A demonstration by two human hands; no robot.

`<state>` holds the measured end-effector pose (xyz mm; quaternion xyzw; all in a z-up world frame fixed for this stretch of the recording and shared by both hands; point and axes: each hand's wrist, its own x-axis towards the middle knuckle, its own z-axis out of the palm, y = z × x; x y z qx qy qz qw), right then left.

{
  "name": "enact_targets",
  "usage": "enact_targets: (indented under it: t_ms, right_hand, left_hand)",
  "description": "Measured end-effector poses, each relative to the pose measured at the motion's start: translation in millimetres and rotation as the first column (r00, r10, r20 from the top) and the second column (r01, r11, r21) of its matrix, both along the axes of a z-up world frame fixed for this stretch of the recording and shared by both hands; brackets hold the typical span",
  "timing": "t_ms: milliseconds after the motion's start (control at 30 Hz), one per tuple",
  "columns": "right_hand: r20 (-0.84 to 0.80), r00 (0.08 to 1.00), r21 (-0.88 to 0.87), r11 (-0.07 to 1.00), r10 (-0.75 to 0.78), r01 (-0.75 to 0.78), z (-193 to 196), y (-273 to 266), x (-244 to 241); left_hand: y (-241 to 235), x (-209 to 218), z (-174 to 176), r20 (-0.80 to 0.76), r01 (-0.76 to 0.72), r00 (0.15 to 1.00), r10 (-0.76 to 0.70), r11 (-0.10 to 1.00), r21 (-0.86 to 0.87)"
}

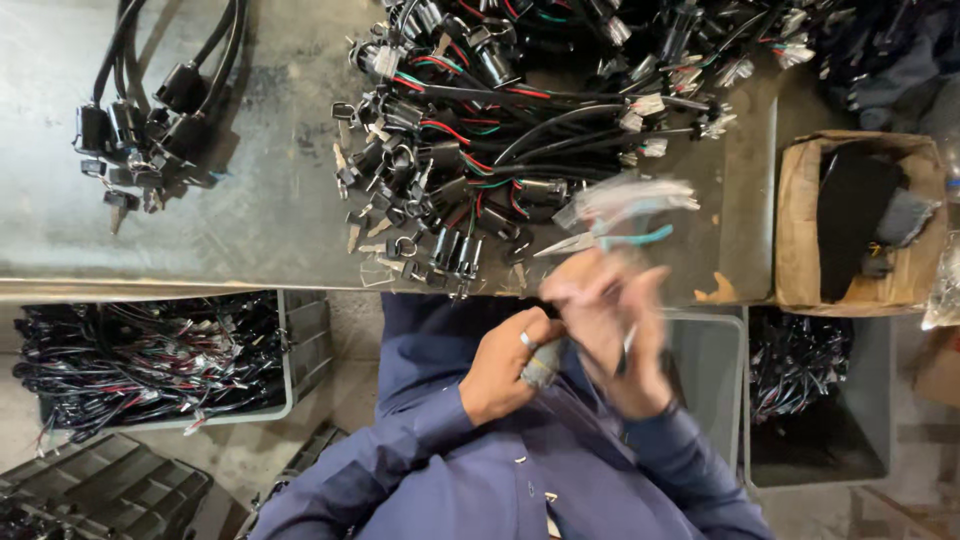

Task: The person repeatedly strips the outer insulation from black wires using pliers, then pulls off the removed sheath and places the processed wires on the table. The task continues with multiple wires handled one at a time.

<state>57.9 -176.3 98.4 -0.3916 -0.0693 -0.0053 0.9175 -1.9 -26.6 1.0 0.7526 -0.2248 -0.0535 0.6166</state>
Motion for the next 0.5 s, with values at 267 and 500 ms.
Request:
enact_targets:
  t_ms: [267, 500]
  right_hand:
    - [-0.103, 0.976, 0.126, 0.975, 0.194, -0.180, -44, -67, -38]
    - [0.000, 0.993, -0.504, 0.858, 0.116, -0.101, -20, -44, -36]
  left_hand:
    - [15, -1, 3, -0.244, -0.122, 0.964, 0.103, 0.991, -0.062]
    - [8, 0, 20, -0.303, -0.056, 0.953, -0.001, 0.982, -0.180]
